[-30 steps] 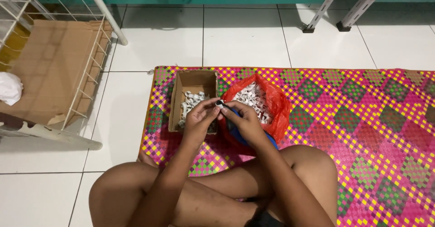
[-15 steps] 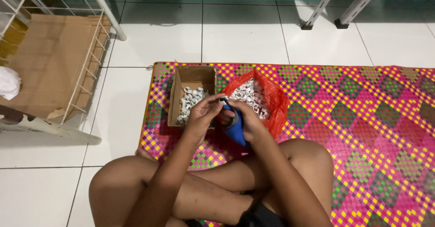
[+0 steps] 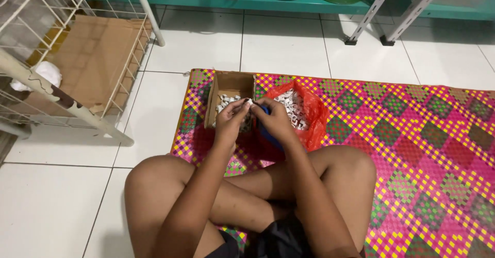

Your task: The person sits on a mat and repeatedly picks small white plastic parts from a cardboard box. They insert each part into a blue and black fabric pouch, then place the pouch into a red plastic bag. The process is repeated for several parts.

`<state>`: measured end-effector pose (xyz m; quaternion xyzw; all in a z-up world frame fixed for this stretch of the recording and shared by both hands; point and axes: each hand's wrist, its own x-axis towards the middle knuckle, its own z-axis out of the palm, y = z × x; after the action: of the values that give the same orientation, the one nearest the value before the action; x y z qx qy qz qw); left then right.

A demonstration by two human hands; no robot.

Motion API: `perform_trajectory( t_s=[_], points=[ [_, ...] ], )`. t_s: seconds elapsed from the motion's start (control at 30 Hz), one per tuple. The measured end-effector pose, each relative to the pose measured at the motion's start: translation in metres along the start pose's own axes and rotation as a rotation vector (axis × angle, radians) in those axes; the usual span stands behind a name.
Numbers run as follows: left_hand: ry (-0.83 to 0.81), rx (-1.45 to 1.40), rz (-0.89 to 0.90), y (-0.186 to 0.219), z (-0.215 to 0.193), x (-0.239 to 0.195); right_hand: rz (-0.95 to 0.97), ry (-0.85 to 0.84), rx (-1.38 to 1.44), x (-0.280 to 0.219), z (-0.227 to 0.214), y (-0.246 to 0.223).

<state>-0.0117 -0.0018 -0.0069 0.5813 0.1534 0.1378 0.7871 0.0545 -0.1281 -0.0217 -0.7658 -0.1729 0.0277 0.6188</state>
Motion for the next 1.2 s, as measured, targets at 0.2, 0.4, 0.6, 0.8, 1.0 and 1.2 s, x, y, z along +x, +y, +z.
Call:
perform_trajectory(
  t_s=[0.2, 0.4, 0.6, 0.8, 1.0, 1.2],
  points=[
    [0.111, 0.060, 0.000, -0.012, 0.018, 0.011, -0.285, 0.139, -0.424, -0.017, -0.001, -0.034],
    [0.014, 0.100, 0.114, -0.002, 0.003, 0.004, -0.370, 0.123, -0.433, -0.030, -0.001, -0.020],
    [-0.079, -0.103, 0.041, -0.009, -0.003, 0.012, -0.129, 0.099, -0.143, -0.016, 0.012, -0.010],
    [-0.259, -0.089, 0.084, -0.010, -0.007, 0.021, 0.358, -0.102, 0.871, -0.012, 0.004, 0.047],
    [-0.375, -0.206, -0.054, 0.006, 0.014, 0.010, 0.517, -0.060, 1.005, -0.015, -0.011, 0.046],
    [-0.281, -0.117, 0.008, -0.024, 0.010, 0.032, 0.275, -0.087, 0.855, -0.010, -0.006, 0.033]
  ],
)
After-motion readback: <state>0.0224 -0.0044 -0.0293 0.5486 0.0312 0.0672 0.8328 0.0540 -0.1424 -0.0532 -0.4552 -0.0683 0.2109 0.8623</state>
